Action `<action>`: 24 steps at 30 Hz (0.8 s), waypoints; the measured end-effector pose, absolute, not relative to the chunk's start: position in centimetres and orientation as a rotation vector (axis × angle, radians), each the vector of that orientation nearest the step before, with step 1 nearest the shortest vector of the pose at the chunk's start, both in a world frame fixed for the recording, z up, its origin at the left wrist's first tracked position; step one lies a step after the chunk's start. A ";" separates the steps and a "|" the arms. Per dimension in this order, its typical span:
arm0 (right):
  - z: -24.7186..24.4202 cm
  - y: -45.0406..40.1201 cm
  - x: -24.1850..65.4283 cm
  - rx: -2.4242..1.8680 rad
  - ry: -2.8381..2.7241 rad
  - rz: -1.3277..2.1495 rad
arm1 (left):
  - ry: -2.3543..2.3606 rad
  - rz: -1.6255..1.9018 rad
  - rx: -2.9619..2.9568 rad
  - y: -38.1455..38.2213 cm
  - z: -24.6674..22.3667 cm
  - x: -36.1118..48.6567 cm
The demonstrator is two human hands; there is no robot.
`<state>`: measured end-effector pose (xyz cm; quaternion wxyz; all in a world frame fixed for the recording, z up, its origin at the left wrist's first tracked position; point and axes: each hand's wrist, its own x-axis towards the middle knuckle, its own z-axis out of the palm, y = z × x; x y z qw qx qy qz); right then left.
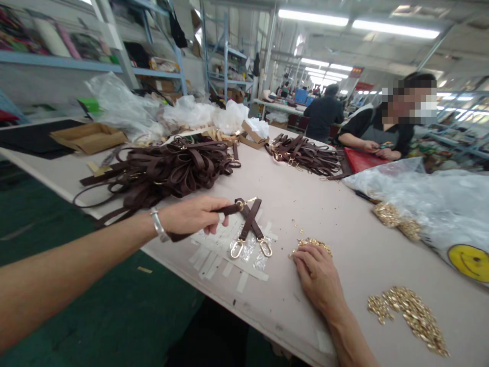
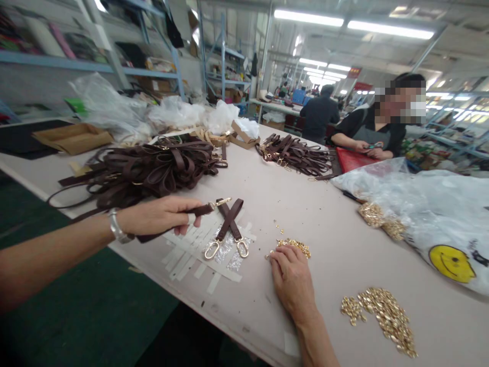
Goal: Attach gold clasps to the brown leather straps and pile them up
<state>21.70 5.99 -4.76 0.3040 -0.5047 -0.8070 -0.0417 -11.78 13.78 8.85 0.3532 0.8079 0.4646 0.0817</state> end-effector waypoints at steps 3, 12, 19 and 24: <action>-4.7 5.8 22.0 -1.319 -2.101 -0.131 | 1.022 0.501 1.456 10.3 6.3 -11.0; -3.9 4.2 22.4 -1.612 -1.679 0.162 | 0.814 0.710 0.848 3.9 0.9 -7.8; -3.2 1.0 20.0 -1.512 -1.227 0.856 | 0.893 0.762 0.973 1.8 -0.8 -3.5; -4.2 -1.4 18.2 -1.414 -1.082 1.111 | 0.843 0.727 0.995 1.3 -1.7 -1.0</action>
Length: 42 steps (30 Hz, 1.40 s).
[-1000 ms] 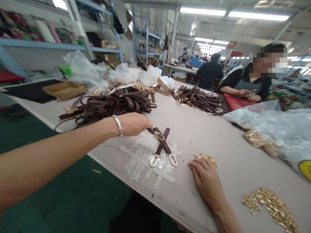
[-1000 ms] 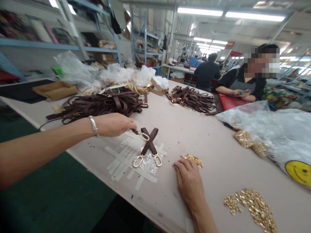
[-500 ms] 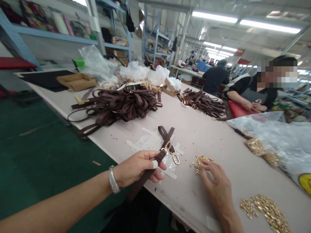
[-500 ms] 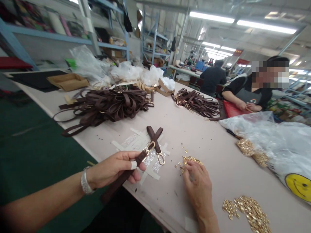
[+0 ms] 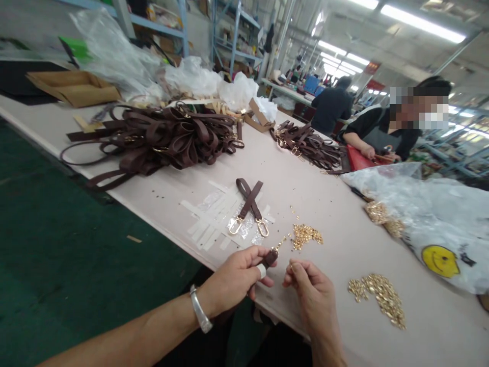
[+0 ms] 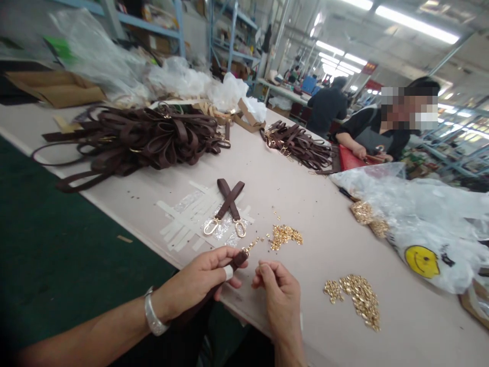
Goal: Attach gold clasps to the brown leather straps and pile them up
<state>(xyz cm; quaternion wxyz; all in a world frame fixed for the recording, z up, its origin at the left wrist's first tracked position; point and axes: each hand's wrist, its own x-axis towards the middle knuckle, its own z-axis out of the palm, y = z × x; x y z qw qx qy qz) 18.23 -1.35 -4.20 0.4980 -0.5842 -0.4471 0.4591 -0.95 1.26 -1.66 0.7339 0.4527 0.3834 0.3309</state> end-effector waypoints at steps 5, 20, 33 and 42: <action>-3.9 -2.2 17.1 -1.365 -0.962 1.214 | 0.810 0.725 1.054 1.0 -1.8 0.3; -2.9 -2.4 16.5 -1.479 -1.211 1.166 | 0.769 0.706 1.075 0.7 -2.2 0.2; -2.3 -3.3 16.7 -1.502 -1.197 1.011 | 0.871 0.564 1.186 0.4 -1.5 0.3; -4.1 -6.8 30.9 -2.123 -1.607 -0.166 | 1.096 0.585 1.136 0.7 -1.0 -0.9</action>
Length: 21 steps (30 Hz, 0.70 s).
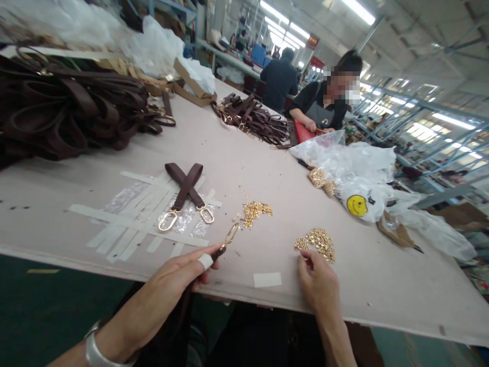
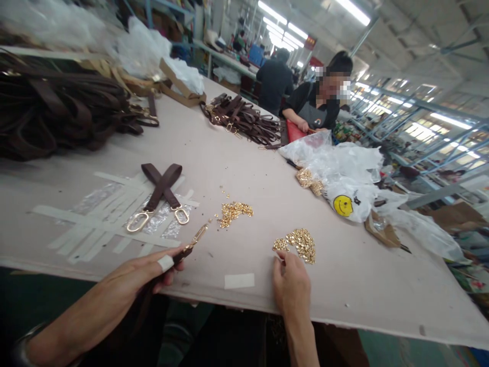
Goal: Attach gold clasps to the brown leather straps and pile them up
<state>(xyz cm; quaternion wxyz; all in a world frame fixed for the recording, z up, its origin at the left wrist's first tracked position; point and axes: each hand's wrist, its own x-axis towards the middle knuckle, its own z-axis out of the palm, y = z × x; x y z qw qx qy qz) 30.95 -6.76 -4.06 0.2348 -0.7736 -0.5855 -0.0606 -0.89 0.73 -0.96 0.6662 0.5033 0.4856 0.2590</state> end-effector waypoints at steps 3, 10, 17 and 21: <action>-4.5 -6.6 33.1 -2.155 -1.695 -0.218 | 1.045 0.592 1.069 0.6 -0.7 -0.4; -4.1 -5.3 33.0 -2.161 -1.918 -0.298 | 0.923 0.622 0.929 0.5 -1.2 0.7; -3.6 -5.0 33.6 -2.269 -2.085 -0.307 | 0.901 0.664 0.957 0.7 -2.5 0.8; -2.7 -4.2 33.1 -2.440 -2.041 -0.205 | 0.886 0.670 1.031 0.8 -2.8 0.7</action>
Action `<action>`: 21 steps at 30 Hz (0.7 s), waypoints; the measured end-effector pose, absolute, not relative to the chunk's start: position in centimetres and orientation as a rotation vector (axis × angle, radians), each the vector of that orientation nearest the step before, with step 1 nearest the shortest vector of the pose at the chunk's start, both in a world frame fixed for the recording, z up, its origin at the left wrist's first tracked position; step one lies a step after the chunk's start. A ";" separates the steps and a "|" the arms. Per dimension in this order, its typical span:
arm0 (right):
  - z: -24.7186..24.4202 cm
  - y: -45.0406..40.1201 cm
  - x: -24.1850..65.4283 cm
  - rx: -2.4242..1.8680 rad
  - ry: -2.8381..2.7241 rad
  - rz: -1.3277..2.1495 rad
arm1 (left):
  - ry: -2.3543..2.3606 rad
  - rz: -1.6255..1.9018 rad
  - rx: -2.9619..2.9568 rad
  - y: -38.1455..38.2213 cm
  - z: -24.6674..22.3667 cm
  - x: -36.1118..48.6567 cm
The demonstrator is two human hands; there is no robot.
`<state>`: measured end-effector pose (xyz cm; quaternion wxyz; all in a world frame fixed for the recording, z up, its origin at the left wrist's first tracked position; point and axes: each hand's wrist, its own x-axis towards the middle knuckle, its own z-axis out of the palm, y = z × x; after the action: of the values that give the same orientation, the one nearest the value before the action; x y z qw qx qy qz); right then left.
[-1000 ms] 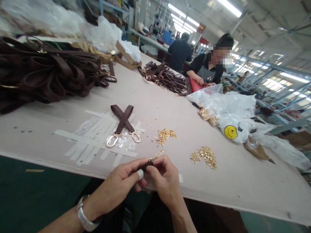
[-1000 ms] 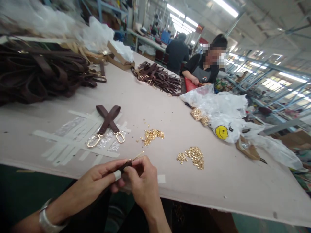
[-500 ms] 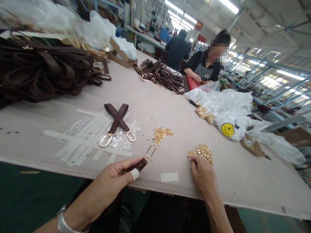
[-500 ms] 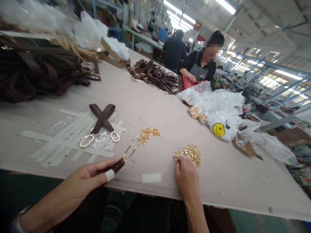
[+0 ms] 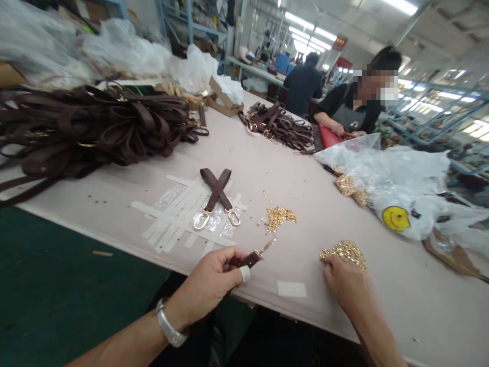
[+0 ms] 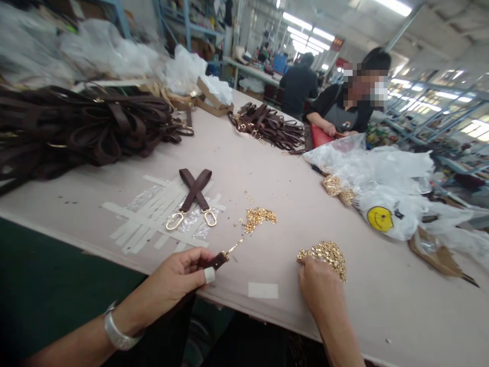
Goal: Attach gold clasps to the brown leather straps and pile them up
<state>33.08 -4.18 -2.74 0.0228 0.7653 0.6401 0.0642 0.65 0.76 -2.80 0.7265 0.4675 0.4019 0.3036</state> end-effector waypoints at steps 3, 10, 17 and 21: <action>-2.4 -3.7 32.8 2.410 1.929 0.228 | 0.872 0.651 1.056 0.9 -2.7 0.4; -3.2 -4.7 33.7 2.563 1.933 0.272 | 0.919 0.667 1.017 0.7 -2.0 -0.2; -2.7 -5.2 35.6 2.585 1.976 0.206 | 0.896 0.667 0.965 0.6 -2.1 0.2; -2.1 -4.7 34.6 2.588 2.095 0.058 | 0.865 0.674 0.937 0.6 -2.5 0.5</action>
<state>34.56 -4.75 -2.08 -0.0941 0.7737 0.6263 0.0173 0.54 0.61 -2.45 0.7509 0.4289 0.3962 0.3084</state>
